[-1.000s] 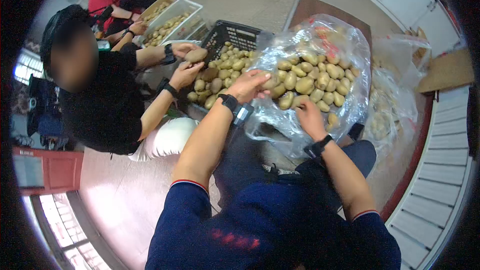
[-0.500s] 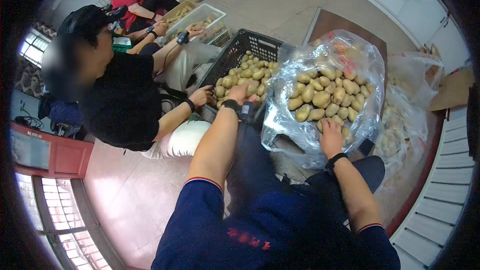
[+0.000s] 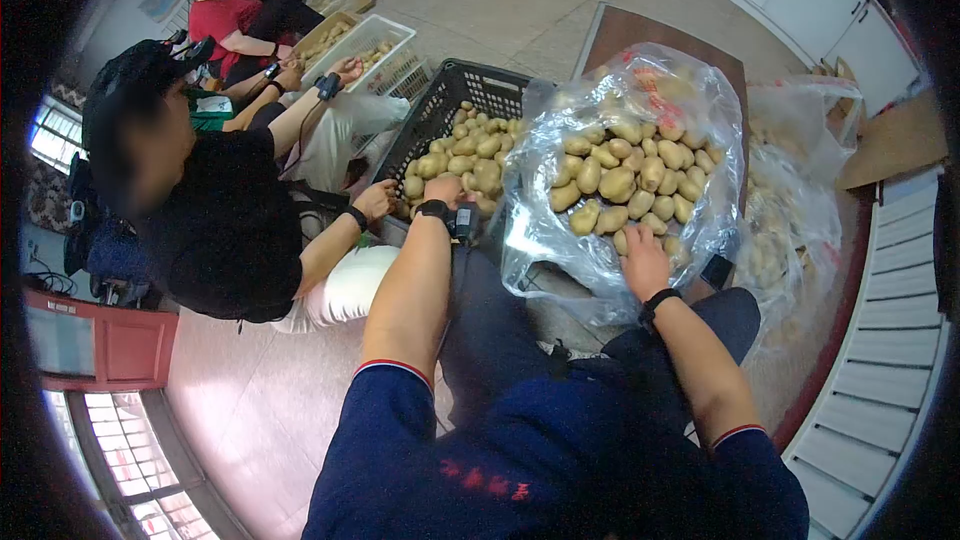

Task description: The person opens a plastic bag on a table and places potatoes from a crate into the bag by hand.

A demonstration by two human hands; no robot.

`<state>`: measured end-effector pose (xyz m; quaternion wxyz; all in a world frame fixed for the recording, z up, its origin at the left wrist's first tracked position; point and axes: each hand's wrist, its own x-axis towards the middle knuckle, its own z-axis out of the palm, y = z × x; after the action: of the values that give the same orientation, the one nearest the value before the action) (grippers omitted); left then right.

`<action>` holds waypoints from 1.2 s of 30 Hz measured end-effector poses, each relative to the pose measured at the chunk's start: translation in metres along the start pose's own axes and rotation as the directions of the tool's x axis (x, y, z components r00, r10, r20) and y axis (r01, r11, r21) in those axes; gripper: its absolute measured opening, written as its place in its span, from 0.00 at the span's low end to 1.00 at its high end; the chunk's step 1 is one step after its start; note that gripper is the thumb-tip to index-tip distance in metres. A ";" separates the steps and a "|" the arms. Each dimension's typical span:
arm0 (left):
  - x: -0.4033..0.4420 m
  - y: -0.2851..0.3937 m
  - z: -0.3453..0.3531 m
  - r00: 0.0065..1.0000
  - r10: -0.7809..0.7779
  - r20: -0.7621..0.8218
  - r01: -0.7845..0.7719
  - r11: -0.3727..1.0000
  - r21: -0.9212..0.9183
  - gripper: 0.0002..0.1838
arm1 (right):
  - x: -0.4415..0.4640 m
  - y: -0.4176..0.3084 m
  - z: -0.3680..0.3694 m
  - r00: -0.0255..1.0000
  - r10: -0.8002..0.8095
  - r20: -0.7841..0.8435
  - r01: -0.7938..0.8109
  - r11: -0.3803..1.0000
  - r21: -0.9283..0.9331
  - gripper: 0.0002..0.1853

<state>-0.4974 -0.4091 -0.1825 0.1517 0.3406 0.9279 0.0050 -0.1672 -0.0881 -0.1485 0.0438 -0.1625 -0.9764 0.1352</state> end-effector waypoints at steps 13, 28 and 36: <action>-0.022 0.106 -0.058 0.933 -0.292 0.210 0.130 -0.271 -0.954 0.10 | -0.003 0.019 0.021 0.991 0.129 -0.041 -0.113 0.954 0.279 0.30; -0.031 0.159 -0.080 0.973 0.024 0.231 0.233 -0.114 -0.966 0.17 | 0.015 0.011 0.011 0.806 0.389 0.446 -0.496 0.034 0.867 0.21; -0.031 0.176 -0.076 0.924 0.208 0.321 0.322 0.028 -0.946 0.23 | 0.029 -0.047 -0.025 0.867 0.166 0.470 -0.463 -0.079 0.883 0.22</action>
<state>-0.3859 -0.2862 -0.0821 0.5187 0.0926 0.6231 0.5780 -0.2059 -0.1150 -0.1104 0.0065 -0.2930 -0.5269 0.7978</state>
